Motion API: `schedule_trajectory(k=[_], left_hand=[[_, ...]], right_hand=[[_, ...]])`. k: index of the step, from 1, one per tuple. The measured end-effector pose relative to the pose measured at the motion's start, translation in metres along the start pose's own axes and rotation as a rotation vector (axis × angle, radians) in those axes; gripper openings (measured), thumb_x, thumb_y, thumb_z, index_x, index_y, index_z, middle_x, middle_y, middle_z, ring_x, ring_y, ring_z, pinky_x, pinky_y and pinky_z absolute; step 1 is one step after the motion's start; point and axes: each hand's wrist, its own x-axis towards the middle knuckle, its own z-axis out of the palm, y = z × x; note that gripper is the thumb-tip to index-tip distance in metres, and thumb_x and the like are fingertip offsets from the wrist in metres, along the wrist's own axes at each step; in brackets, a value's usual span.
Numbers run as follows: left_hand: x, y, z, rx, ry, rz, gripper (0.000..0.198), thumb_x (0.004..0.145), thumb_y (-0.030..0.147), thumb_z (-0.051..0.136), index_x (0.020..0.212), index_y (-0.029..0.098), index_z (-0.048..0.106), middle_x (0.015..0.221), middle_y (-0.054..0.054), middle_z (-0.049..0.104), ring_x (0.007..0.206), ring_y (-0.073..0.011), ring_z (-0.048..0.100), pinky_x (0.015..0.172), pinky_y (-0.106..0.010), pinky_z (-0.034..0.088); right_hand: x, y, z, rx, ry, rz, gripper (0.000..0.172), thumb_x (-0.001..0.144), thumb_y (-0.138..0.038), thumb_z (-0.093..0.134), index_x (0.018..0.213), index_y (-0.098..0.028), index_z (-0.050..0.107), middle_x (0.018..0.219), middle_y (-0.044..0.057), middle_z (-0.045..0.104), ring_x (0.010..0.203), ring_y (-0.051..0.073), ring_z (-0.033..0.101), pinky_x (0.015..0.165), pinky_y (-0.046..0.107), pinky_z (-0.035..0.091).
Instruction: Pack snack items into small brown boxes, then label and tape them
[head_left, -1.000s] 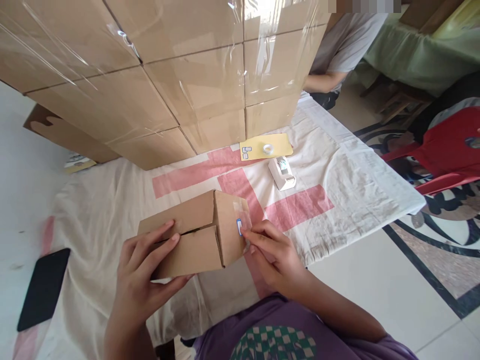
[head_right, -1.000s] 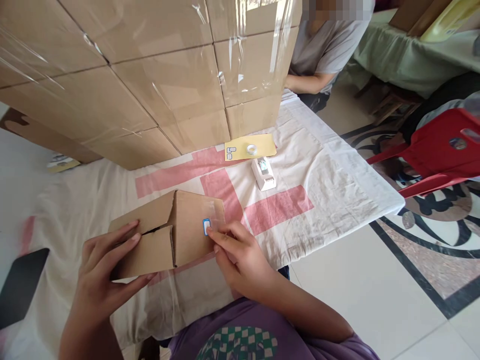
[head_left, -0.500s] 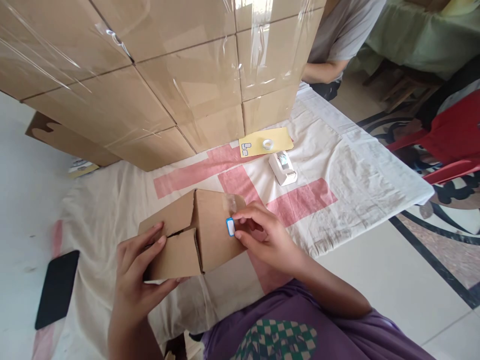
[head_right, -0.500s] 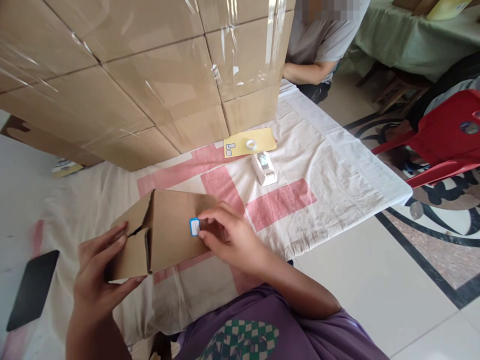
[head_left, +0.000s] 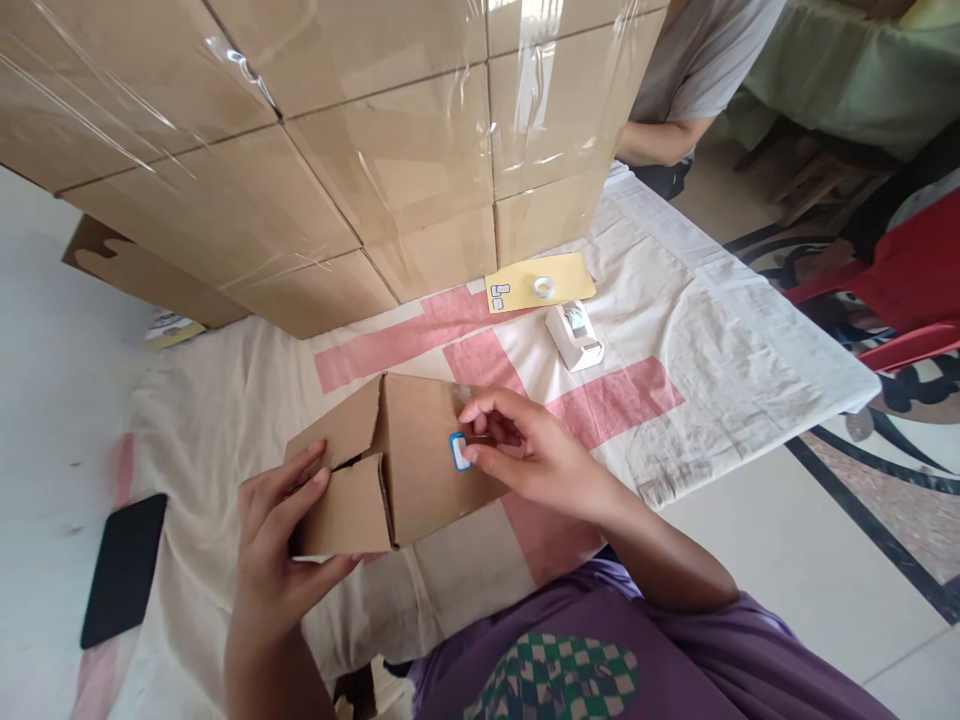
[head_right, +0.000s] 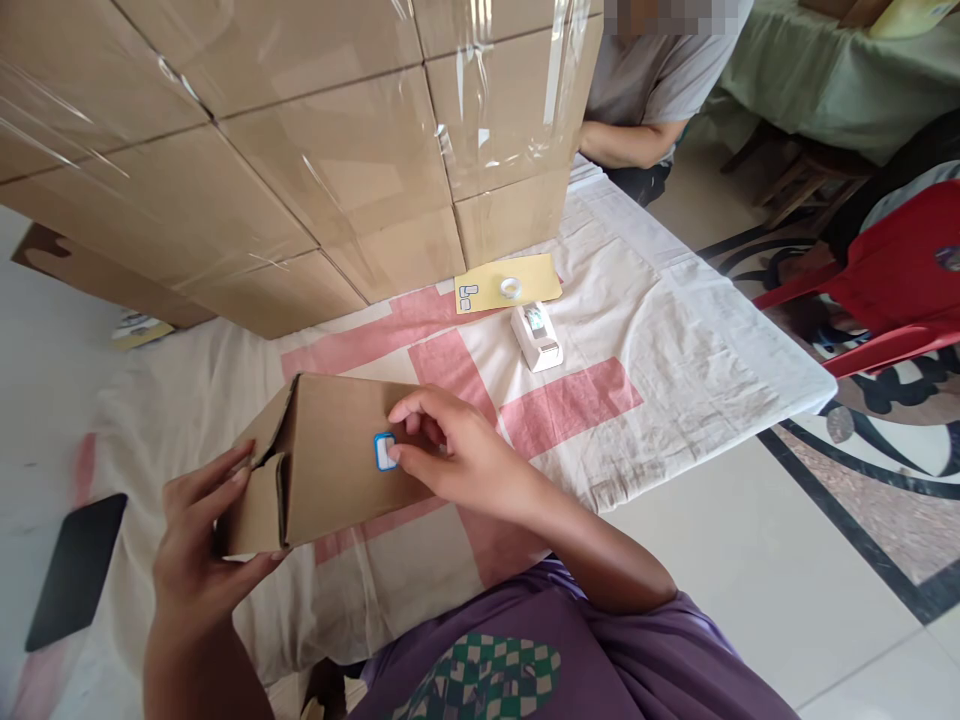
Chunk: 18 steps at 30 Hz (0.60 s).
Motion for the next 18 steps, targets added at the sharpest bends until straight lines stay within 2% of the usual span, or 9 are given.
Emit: schedule_trajectory(k=[3, 6, 11, 18], left_hand=[[0.000, 0.000, 0.000, -0.002, -0.004, -0.006, 0.078, 0.078, 0.037, 0.083, 0.149, 0.035, 0.051, 0.152, -0.016, 0.059, 0.125, -0.0403, 0.064, 0.102, -0.053, 0.046], [0.003, 0.002, 0.000, -0.003, 0.002, -0.003, 0.075, 0.078, 0.039, 0.083, 0.146, 0.035, 0.053, 0.151, -0.015, 0.060, 0.124, -0.0395, 0.064, 0.101, -0.052, 0.047], [0.006, 0.006, 0.000, 0.007, 0.007, -0.023, 0.071, 0.079, 0.041, 0.084, 0.142, 0.035, 0.054, 0.149, -0.013, 0.061, 0.123, -0.0384, 0.066, 0.100, -0.051, 0.048], [0.008, 0.011, 0.001, 0.026, -0.004, 0.022, 0.069, 0.084, 0.039, 0.081, 0.146, 0.028, 0.052, 0.148, -0.021, 0.060, 0.125, -0.0407, 0.065, 0.099, -0.053, 0.047]], right_hand=[[0.001, -0.002, 0.001, -0.024, 0.022, -0.037, 0.005, 0.093, -0.017, 0.065, 0.096, -0.020, 0.063, 0.090, 0.000, 0.057, 0.078, 0.013, 0.054, 0.067, 0.026, 0.043], [0.003, -0.004, 0.001, -0.054, 0.002, -0.049, 0.009, 0.092, -0.013, 0.063, 0.087, -0.020, 0.061, 0.089, 0.001, 0.059, 0.078, 0.013, 0.055, 0.068, 0.027, 0.043], [0.005, -0.005, 0.001, -0.101, -0.003, -0.031, 0.007, 0.096, -0.015, 0.058, 0.091, -0.020, 0.058, 0.085, -0.001, 0.057, 0.072, 0.013, 0.051, 0.066, 0.027, 0.041], [0.004, -0.010, -0.005, -0.175, -0.056, -0.087, 0.011, 0.098, -0.013, 0.054, 0.090, -0.021, 0.055, 0.091, 0.002, 0.057, 0.079, 0.014, 0.054, 0.069, 0.028, 0.042]])
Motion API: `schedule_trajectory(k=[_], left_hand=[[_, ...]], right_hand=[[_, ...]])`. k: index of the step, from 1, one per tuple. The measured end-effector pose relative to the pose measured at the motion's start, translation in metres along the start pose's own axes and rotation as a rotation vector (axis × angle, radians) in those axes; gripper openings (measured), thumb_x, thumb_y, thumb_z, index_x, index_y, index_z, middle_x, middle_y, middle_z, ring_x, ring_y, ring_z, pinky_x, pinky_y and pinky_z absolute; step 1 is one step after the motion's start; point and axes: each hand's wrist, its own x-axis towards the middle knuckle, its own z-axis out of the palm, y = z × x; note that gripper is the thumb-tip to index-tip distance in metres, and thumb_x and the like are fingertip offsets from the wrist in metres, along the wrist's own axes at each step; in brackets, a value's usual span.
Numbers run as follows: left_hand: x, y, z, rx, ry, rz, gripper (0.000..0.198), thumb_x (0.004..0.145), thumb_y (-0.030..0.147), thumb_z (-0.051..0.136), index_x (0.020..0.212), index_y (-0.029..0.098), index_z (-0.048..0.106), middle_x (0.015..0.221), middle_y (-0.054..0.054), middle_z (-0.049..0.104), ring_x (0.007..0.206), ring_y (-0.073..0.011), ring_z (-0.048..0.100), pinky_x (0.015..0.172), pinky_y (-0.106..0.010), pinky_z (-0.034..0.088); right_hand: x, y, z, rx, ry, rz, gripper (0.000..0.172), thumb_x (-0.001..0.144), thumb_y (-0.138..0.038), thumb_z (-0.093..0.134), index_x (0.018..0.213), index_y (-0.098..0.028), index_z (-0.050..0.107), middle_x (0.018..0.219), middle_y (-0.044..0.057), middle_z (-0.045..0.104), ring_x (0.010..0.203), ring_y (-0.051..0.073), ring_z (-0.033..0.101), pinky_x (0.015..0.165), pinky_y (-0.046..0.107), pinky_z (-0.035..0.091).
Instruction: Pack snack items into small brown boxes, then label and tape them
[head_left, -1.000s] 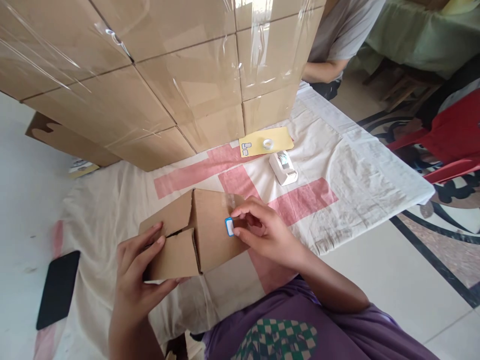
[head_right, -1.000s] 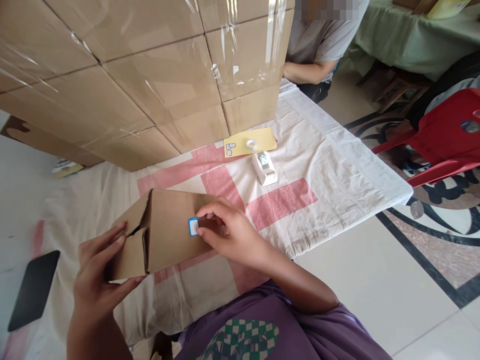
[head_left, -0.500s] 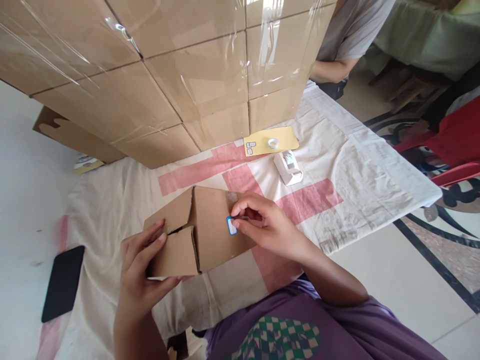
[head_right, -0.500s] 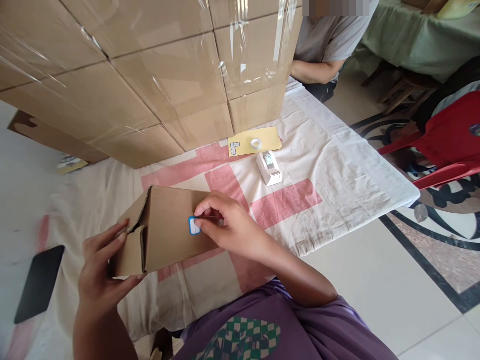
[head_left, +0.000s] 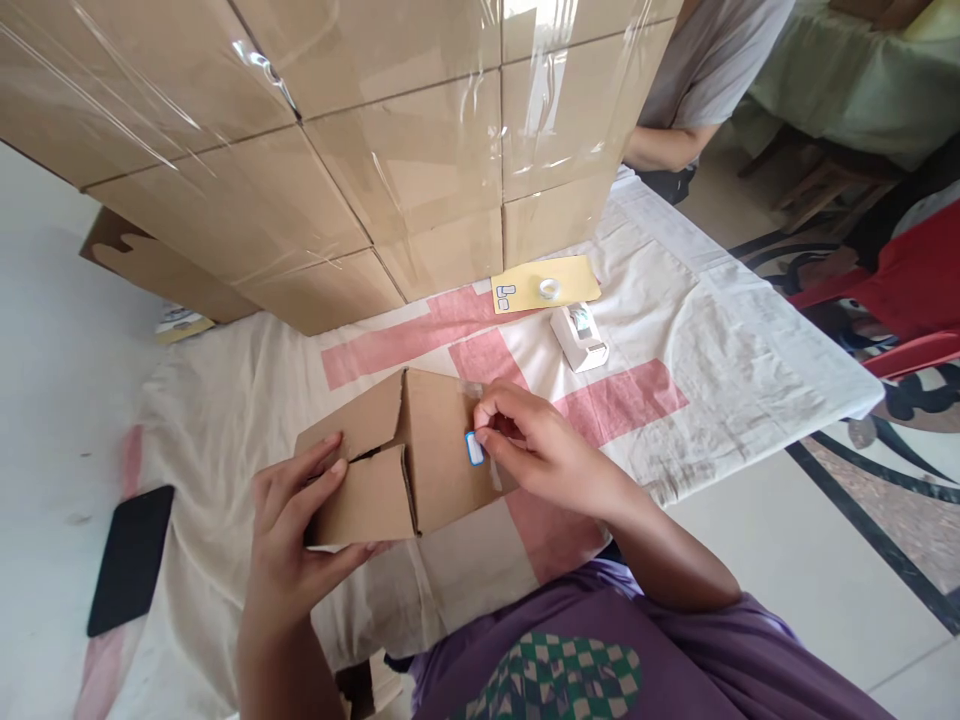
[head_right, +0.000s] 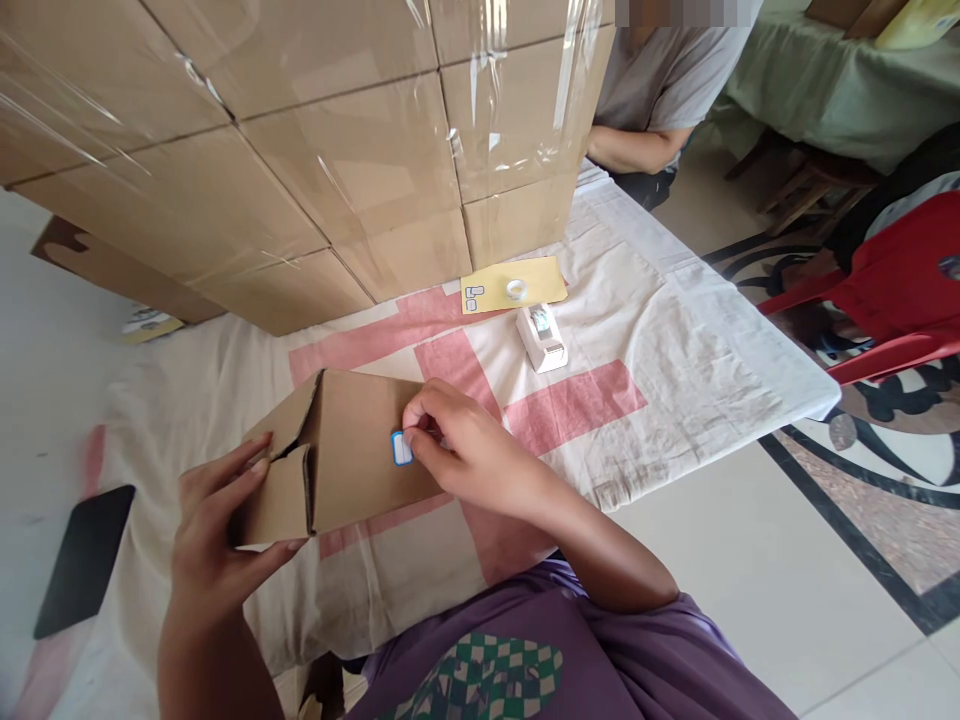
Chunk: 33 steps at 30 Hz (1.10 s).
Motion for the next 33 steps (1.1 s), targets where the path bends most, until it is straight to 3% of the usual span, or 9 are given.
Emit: schedule_trajectory(k=[6, 11, 17, 22, 26, 29, 33], left_hand=[[0.000, -0.001, -0.002, 0.003, 0.001, 0.012, 0.071, 0.085, 0.036, 0.081, 0.148, 0.026, 0.050, 0.149, -0.023, 0.059, 0.126, -0.0410, 0.062, 0.099, -0.053, 0.046], [0.011, 0.022, 0.006, 0.091, -0.042, 0.028, 0.069, 0.083, 0.034, 0.084, 0.145, 0.028, 0.053, 0.145, -0.018, 0.063, 0.121, -0.0365, 0.064, 0.096, -0.048, 0.048], [0.034, 0.063, 0.027, 0.304, -0.085, 0.088, 0.052, 0.087, 0.040, 0.079, 0.135, 0.026, 0.065, 0.135, -0.009, 0.073, 0.102, -0.0318, 0.065, 0.088, -0.044, 0.043], [0.046, 0.077, 0.026, 0.138, -0.089, 0.028, 0.047, 0.091, 0.044, 0.074, 0.134, 0.026, 0.065, 0.134, -0.009, 0.072, 0.106, -0.0311, 0.064, 0.090, -0.044, 0.042], [0.054, 0.098, 0.023, -0.192, 0.041, -0.123, 0.026, 0.096, 0.031, 0.068, 0.122, 0.025, 0.067, 0.107, -0.006, 0.076, 0.097, -0.0247, 0.066, 0.086, -0.039, 0.046], [0.060, 0.113, 0.024, -0.310, 0.082, -0.242, 0.010, 0.096, 0.019, 0.066, 0.104, 0.026, 0.067, 0.089, 0.001, 0.070, 0.083, -0.0169, 0.063, 0.076, -0.033, 0.045], [0.066, 0.120, 0.027, -0.356, 0.076, -0.305, 0.013, 0.097, 0.012, 0.062, 0.092, 0.024, 0.062, 0.082, 0.004, 0.064, 0.075, -0.0115, 0.058, 0.070, -0.027, 0.044]], right_hand=[[-0.010, -0.002, -0.006, 0.173, 0.014, 0.118, 0.010, 0.101, -0.018, 0.052, 0.092, -0.022, 0.052, 0.082, -0.001, 0.055, 0.071, 0.013, 0.050, 0.065, 0.028, 0.039], [-0.026, -0.005, -0.008, 0.281, 0.267, 0.090, 0.007, 0.100, -0.021, 0.062, 0.105, -0.023, 0.056, 0.085, -0.001, 0.066, 0.075, 0.013, 0.062, 0.064, 0.027, 0.043], [-0.046, -0.024, -0.014, 0.102, 0.537, 0.012, 0.021, 0.095, -0.019, 0.073, 0.113, -0.027, 0.067, 0.088, -0.001, 0.078, 0.074, 0.014, 0.071, 0.056, 0.025, 0.045], [-0.050, -0.029, -0.004, 0.061, 0.503, 0.029, 0.017, 0.092, -0.021, 0.076, 0.108, -0.026, 0.073, 0.090, 0.002, 0.081, 0.073, 0.015, 0.076, 0.050, 0.023, 0.047], [-0.049, -0.025, 0.011, 0.125, 0.402, 0.008, 0.018, 0.092, -0.019, 0.075, 0.108, -0.025, 0.072, 0.093, 0.003, 0.082, 0.081, 0.017, 0.080, 0.057, 0.023, 0.057], [-0.049, -0.024, 0.017, 0.186, 0.348, -0.011, 0.017, 0.093, -0.019, 0.074, 0.109, -0.025, 0.071, 0.097, 0.004, 0.081, 0.087, 0.017, 0.080, 0.065, 0.024, 0.062], [-0.048, -0.026, 0.016, 0.307, 0.307, 0.025, 0.018, 0.092, -0.019, 0.076, 0.108, -0.025, 0.071, 0.092, 0.003, 0.081, 0.085, 0.016, 0.079, 0.067, 0.023, 0.062]])
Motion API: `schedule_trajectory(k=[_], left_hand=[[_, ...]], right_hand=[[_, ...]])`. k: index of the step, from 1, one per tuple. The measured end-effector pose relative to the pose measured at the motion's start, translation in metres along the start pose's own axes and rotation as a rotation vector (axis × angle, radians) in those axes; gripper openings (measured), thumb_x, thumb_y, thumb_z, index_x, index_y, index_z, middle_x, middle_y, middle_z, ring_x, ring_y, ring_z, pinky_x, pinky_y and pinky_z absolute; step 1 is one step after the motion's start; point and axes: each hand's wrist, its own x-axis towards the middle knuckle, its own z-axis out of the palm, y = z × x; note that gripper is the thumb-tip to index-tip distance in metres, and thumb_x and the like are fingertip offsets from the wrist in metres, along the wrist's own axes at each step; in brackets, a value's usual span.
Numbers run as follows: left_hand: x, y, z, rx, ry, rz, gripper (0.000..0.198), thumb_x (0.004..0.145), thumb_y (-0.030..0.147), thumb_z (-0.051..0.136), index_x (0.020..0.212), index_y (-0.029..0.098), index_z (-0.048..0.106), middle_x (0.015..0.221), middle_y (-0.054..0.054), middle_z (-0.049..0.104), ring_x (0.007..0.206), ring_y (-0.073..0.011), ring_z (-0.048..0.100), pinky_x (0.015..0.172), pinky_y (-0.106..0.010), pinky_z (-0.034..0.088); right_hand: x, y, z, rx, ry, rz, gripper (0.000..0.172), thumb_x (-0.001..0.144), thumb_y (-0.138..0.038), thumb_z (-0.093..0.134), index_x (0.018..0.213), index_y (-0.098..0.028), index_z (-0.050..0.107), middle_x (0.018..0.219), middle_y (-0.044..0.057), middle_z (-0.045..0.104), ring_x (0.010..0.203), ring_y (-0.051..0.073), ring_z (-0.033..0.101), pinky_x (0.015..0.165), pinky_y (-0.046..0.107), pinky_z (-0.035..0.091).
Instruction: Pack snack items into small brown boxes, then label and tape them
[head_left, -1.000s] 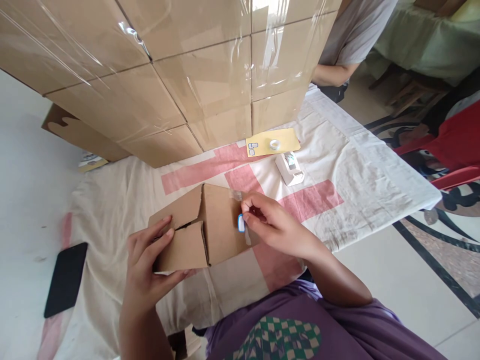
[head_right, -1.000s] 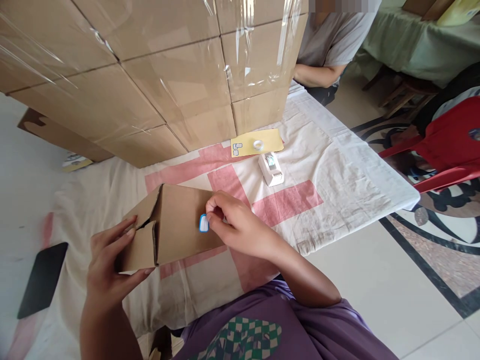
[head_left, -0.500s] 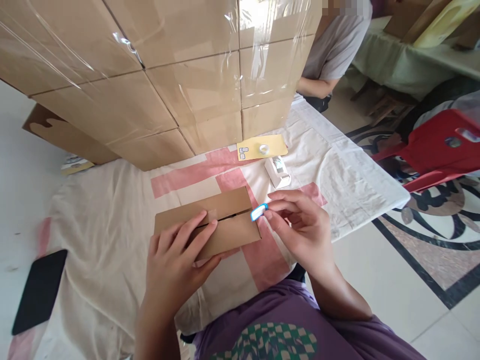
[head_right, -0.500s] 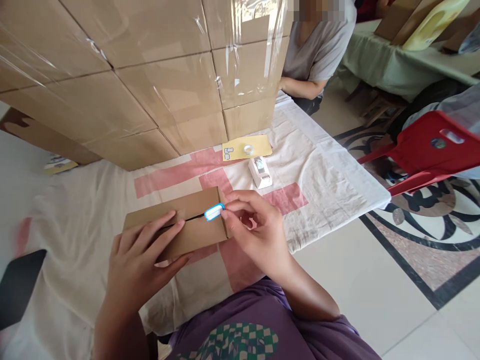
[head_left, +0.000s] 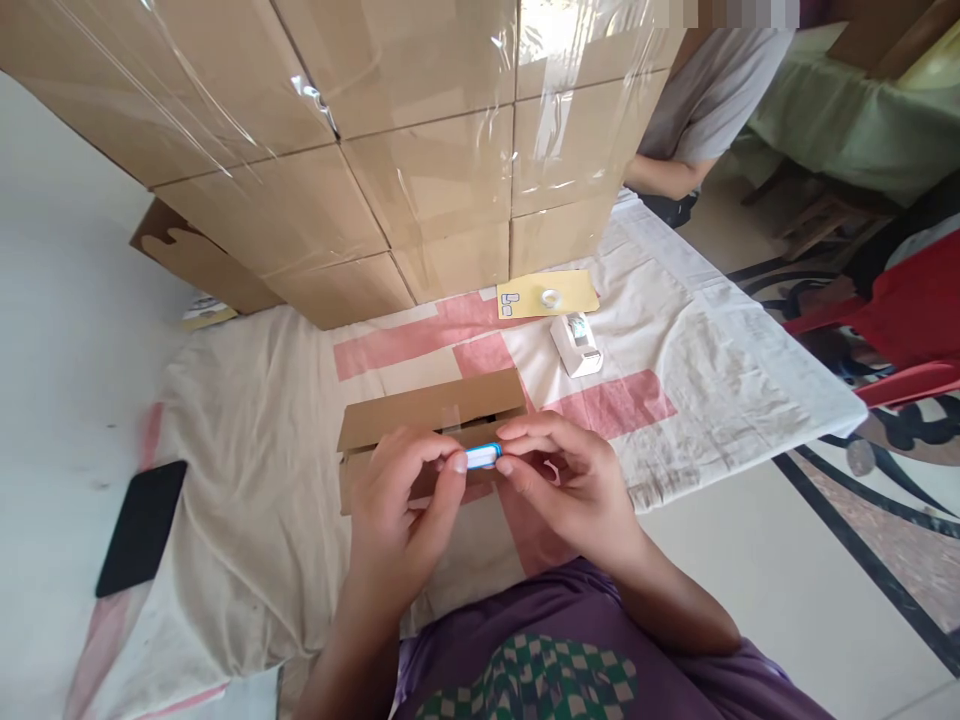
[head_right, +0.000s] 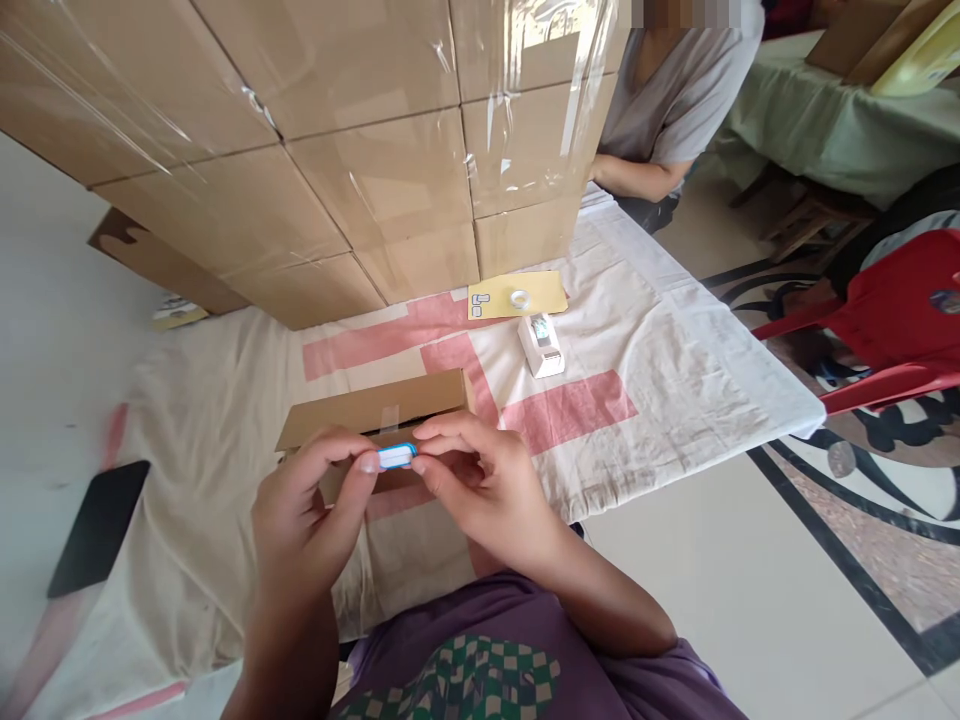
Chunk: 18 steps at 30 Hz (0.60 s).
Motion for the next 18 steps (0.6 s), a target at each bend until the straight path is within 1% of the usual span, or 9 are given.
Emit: schedule_trajectory(k=[2, 4, 5, 9, 11, 13, 14, 16, 18], left_hand=[[0.002, 0.000, 0.001, -0.005, 0.005, 0.000, 0.012, 0.098, 0.013, 0.061, 0.093, 0.024, 0.062, 0.083, 0.004, 0.064, 0.076, -0.0108, 0.059, 0.070, -0.025, 0.045], [0.004, 0.000, 0.001, 0.007, 0.007, 0.015, 0.012, 0.098, 0.013, 0.061, 0.094, 0.024, 0.062, 0.083, 0.004, 0.064, 0.076, -0.0107, 0.059, 0.070, -0.025, 0.045], [0.005, -0.001, 0.002, 0.014, 0.005, 0.020, 0.012, 0.098, 0.013, 0.061, 0.093, 0.024, 0.062, 0.082, 0.004, 0.064, 0.075, -0.0108, 0.059, 0.070, -0.025, 0.046], [0.008, -0.001, 0.007, 0.051, -0.004, 0.024, 0.008, 0.099, 0.017, 0.060, 0.096, 0.024, 0.063, 0.082, 0.003, 0.065, 0.071, -0.0122, 0.060, 0.070, -0.028, 0.048], [0.008, -0.001, 0.009, 0.099, 0.079, 0.066, 0.007, 0.096, 0.019, 0.067, 0.100, 0.024, 0.064, 0.084, 0.001, 0.067, 0.073, -0.0137, 0.062, 0.071, -0.029, 0.050], [0.008, 0.000, 0.011, 0.149, 0.161, 0.168, 0.017, 0.090, 0.016, 0.074, 0.101, 0.023, 0.065, 0.088, 0.000, 0.069, 0.077, -0.0152, 0.064, 0.072, -0.030, 0.051], [0.007, 0.000, 0.011, 0.162, 0.167, 0.226, 0.020, 0.088, 0.013, 0.076, 0.101, 0.023, 0.065, 0.090, -0.001, 0.071, 0.078, -0.0157, 0.065, 0.073, -0.031, 0.051], [0.007, 0.001, 0.009, 0.165, 0.109, 0.328, 0.023, 0.087, 0.007, 0.073, 0.101, 0.023, 0.066, 0.092, -0.002, 0.074, 0.079, -0.0163, 0.068, 0.073, -0.032, 0.051], [0.006, 0.003, 0.006, 0.163, 0.039, 0.383, 0.024, 0.089, 0.007, 0.068, 0.106, 0.024, 0.067, 0.095, -0.004, 0.077, 0.081, -0.0173, 0.069, 0.073, -0.033, 0.050]], right_hand=[[0.001, -0.001, -0.002, 0.085, -0.064, 0.059, 0.013, 0.093, -0.022, 0.075, 0.105, -0.023, 0.071, 0.085, 0.002, 0.080, 0.074, 0.014, 0.076, 0.062, 0.023, 0.060], [0.002, -0.002, -0.004, 0.151, -0.128, 0.105, 0.005, 0.096, -0.026, 0.072, 0.099, -0.022, 0.070, 0.081, 0.002, 0.079, 0.061, 0.011, 0.068, 0.055, 0.023, 0.056], [0.002, -0.002, -0.005, 0.165, -0.148, 0.118, 0.007, 0.098, -0.028, 0.070, 0.096, -0.021, 0.070, 0.081, 0.002, 0.078, 0.057, 0.011, 0.064, 0.052, 0.023, 0.054], [0.002, -0.004, -0.008, 0.131, -0.171, 0.146, 0.014, 0.099, -0.031, 0.069, 0.091, -0.019, 0.072, 0.078, 0.003, 0.077, 0.054, 0.009, 0.058, 0.051, 0.022, 0.049], [0.002, -0.005, -0.009, 0.120, -0.169, 0.143, 0.014, 0.098, -0.032, 0.071, 0.091, -0.019, 0.073, 0.075, 0.002, 0.076, 0.053, 0.009, 0.056, 0.051, 0.022, 0.047], [0.002, -0.005, -0.009, 0.135, -0.165, 0.106, 0.013, 0.097, -0.031, 0.073, 0.091, -0.020, 0.075, 0.074, 0.002, 0.076, 0.055, 0.010, 0.058, 0.053, 0.023, 0.048], [0.002, -0.006, -0.009, 0.148, -0.168, 0.083, 0.012, 0.097, -0.030, 0.073, 0.092, -0.020, 0.076, 0.075, 0.002, 0.076, 0.057, 0.010, 0.061, 0.055, 0.023, 0.049], [0.003, -0.007, -0.009, 0.160, -0.191, 0.043, 0.009, 0.097, -0.027, 0.073, 0.093, -0.021, 0.079, 0.076, 0.002, 0.077, 0.065, 0.012, 0.068, 0.062, 0.024, 0.055], [0.003, -0.008, -0.009, 0.151, -0.209, 0.016, 0.006, 0.095, -0.025, 0.076, 0.094, -0.022, 0.080, 0.076, 0.002, 0.077, 0.072, 0.014, 0.072, 0.068, 0.026, 0.058]])
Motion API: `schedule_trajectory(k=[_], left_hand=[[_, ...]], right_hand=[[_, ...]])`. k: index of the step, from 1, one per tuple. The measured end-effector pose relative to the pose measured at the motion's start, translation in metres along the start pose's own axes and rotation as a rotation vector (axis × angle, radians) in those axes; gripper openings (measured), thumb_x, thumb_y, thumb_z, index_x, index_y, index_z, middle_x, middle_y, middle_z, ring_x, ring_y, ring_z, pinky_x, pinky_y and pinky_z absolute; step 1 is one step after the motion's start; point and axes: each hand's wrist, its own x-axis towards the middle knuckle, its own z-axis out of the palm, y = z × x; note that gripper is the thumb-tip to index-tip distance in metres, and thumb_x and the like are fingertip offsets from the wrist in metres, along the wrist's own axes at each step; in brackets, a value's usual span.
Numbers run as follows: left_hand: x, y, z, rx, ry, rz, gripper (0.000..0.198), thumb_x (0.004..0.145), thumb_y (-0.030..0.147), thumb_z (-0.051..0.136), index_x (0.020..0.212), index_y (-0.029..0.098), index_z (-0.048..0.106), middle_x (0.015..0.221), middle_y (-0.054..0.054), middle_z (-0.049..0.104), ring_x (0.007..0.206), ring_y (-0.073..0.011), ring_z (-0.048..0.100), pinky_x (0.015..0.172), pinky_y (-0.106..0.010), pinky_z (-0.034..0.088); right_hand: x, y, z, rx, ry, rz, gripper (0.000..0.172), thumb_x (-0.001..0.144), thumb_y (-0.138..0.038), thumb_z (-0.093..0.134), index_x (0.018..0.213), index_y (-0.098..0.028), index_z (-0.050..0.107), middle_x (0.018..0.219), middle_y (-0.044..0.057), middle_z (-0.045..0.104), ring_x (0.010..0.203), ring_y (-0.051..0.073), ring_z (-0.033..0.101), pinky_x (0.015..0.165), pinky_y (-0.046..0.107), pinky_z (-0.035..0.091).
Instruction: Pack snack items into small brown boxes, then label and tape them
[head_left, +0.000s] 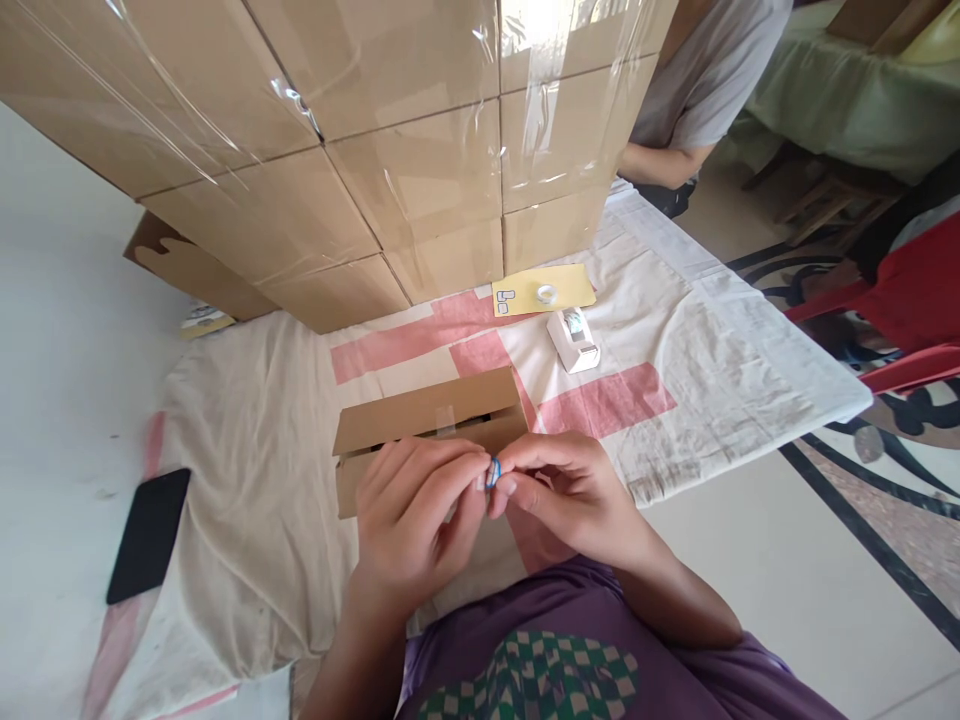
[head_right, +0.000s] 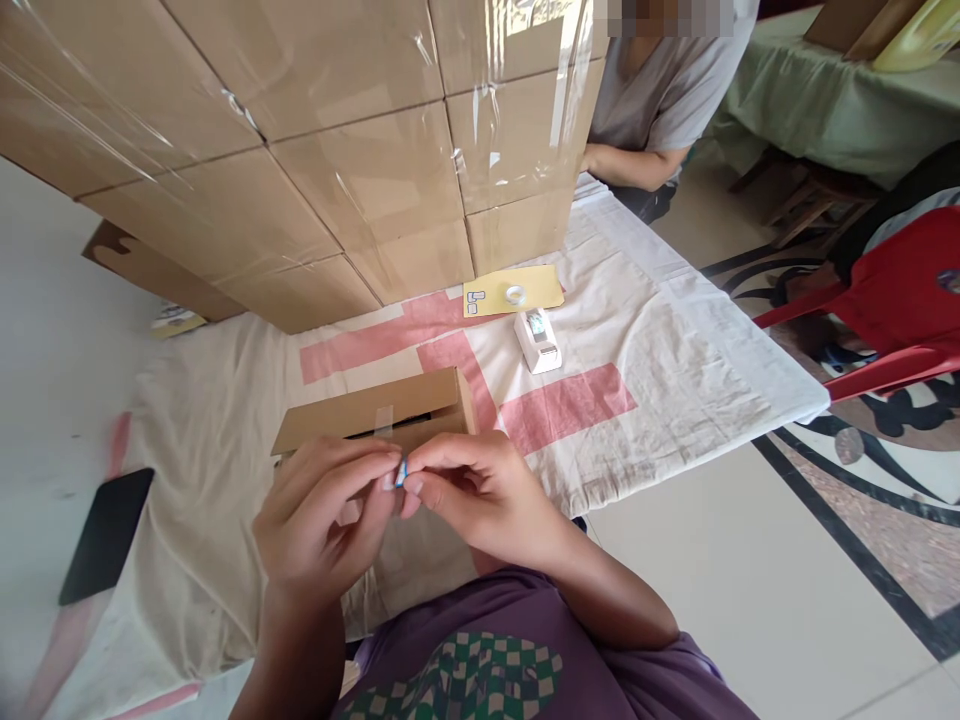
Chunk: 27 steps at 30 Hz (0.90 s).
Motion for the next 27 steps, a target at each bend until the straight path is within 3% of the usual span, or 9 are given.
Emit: schedule_trajectory(k=[4, 7, 11, 20, 24, 27], left_hand=[[0.001, 0.002, -0.003, -0.004, -0.041, 0.021, 0.025, 0.089, 0.016, 0.069, 0.112, 0.023, 0.068, 0.099, -0.006, 0.078, 0.085, -0.0198, 0.071, 0.074, -0.035, 0.052], [0.001, 0.002, -0.001, -0.061, -0.002, -0.012, 0.024, 0.087, 0.009, 0.071, 0.106, 0.023, 0.068, 0.092, -0.003, 0.077, 0.081, -0.0171, 0.069, 0.073, -0.032, 0.052], [-0.002, 0.001, 0.005, -0.182, 0.077, -0.136, 0.024, 0.090, 0.002, 0.066, 0.102, 0.022, 0.068, 0.089, -0.003, 0.074, 0.080, -0.0161, 0.067, 0.072, -0.031, 0.053], [-0.008, -0.002, 0.012, -0.153, 0.223, -0.388, 0.013, 0.099, 0.020, 0.060, 0.093, 0.022, 0.071, 0.083, -0.001, 0.074, 0.076, -0.0150, 0.068, 0.068, -0.027, 0.053], [-0.015, -0.015, 0.008, -0.073, 0.225, -0.441, 0.013, 0.099, 0.026, 0.062, 0.093, 0.021, 0.072, 0.084, -0.001, 0.075, 0.075, -0.0140, 0.069, 0.068, -0.025, 0.053], [-0.019, -0.028, 0.010, -0.059, 0.194, -0.531, 0.017, 0.100, 0.031, 0.062, 0.094, 0.020, 0.073, 0.083, -0.001, 0.076, 0.071, -0.0128, 0.068, 0.065, -0.024, 0.053]], right_hand=[[-0.001, -0.001, 0.001, -0.049, 0.016, -0.022, 0.004, 0.094, -0.023, 0.076, 0.094, -0.022, 0.080, 0.077, 0.001, 0.075, 0.067, 0.013, 0.070, 0.063, 0.025, 0.057], [-0.003, 0.001, 0.002, -0.143, 0.020, -0.054, 0.007, 0.095, -0.019, 0.071, 0.093, -0.022, 0.077, 0.075, 0.001, 0.072, 0.064, 0.013, 0.065, 0.057, 0.024, 0.051], [-0.005, 0.004, 0.001, -0.250, 0.063, -0.033, 0.009, 0.098, -0.022, 0.066, 0.090, -0.021, 0.072, 0.070, 0.000, 0.065, 0.060, 0.012, 0.057, 0.053, 0.026, 0.043], [-0.006, 0.005, -0.002, -0.332, 0.159, -0.008, 0.017, 0.097, -0.029, 0.063, 0.082, -0.022, 0.063, 0.064, -0.003, 0.052, 0.054, 0.011, 0.043, 0.049, 0.025, 0.034], [0.023, 0.000, -0.043, -0.455, 0.245, -0.011, 0.017, 0.096, -0.029, 0.062, 0.081, -0.022, 0.063, 0.070, -0.001, 0.059, 0.062, 0.014, 0.053, 0.060, 0.029, 0.042], [0.084, 0.006, -0.102, -0.666, 0.286, -0.032, 0.019, 0.093, -0.027, 0.061, 0.075, -0.021, 0.060, 0.079, 0.002, 0.063, 0.077, 0.018, 0.058, 0.074, 0.032, 0.047]])
